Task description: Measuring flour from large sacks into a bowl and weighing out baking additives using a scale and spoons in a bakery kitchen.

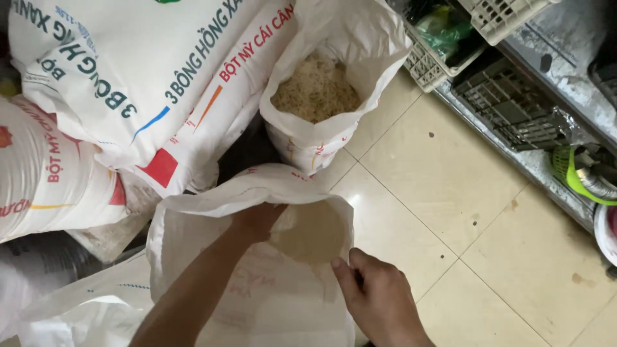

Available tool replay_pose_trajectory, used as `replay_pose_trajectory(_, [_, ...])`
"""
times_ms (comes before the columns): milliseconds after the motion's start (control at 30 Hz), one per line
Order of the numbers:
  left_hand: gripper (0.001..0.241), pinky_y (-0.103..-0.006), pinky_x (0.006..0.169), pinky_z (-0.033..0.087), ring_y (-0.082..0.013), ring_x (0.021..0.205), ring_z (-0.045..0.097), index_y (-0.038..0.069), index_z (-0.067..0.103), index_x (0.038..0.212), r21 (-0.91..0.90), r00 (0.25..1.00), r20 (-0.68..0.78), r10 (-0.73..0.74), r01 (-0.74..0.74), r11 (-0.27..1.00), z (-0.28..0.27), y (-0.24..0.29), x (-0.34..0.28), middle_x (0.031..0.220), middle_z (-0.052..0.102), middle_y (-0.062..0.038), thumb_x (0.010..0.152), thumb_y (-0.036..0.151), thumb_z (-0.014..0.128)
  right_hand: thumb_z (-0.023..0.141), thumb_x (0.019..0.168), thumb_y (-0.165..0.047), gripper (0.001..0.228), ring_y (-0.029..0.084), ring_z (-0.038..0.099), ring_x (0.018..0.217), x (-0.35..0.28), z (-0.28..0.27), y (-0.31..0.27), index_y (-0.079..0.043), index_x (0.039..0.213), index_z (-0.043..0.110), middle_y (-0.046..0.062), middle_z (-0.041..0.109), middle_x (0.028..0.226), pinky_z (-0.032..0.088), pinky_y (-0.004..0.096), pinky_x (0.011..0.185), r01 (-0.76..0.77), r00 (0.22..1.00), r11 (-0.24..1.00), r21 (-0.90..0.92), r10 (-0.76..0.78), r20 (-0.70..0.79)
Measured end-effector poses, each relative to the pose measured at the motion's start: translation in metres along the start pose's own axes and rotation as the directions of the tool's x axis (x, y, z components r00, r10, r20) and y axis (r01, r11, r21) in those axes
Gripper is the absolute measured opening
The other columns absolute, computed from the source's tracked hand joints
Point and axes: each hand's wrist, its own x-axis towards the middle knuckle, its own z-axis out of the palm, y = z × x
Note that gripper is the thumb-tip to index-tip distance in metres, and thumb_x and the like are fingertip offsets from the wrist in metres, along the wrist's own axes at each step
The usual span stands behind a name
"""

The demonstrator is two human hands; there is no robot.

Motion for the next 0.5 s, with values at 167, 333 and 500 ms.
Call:
replay_pose_trajectory(167, [0.067,-0.0507,0.098,0.048,-0.0418,0.118,0.056,0.012,0.051,0.142,-0.138,0.987,0.072,-0.144,0.153,0.979,-0.017,-0.008,0.016,0.138,0.059,-0.017,0.079,0.034,0.060,0.069,0.094,-0.040,0.039,0.018,0.059,0.048,0.001,0.002,0.003,-0.013,0.068,0.059,0.002,0.067,0.054,0.054,0.030,0.056,0.006,1.000,1.000,0.003,-0.006,0.010])
replay_pose_trajectory(333, [0.080,-0.0498,0.103,0.045,-0.0433,0.127,0.052,0.009,0.049,0.143,-0.236,0.963,0.130,-0.236,0.262,0.936,-0.023,0.023,-0.006,0.142,0.055,-0.020,0.069,0.033,0.068,0.069,0.093,-0.041,0.038,0.017,0.059,0.047,0.003,-0.009,0.000,-0.013,0.068,0.064,0.002,0.066,0.052,0.053,0.029,0.056,-0.031,0.999,1.000,0.002,0.031,0.015])
replay_pose_trajectory(500, [0.102,-0.0485,0.102,0.050,-0.0377,0.135,0.051,0.011,0.038,0.153,-0.336,0.879,0.282,-0.384,0.466,0.819,-0.023,0.024,-0.011,0.153,0.048,-0.016,0.065,0.044,0.077,0.068,0.094,-0.046,0.043,0.017,0.057,0.049,0.007,-0.007,0.006,-0.013,0.068,0.058,0.002,0.065,0.054,0.053,0.029,0.058,-0.071,0.997,0.997,-0.023,0.072,0.015])
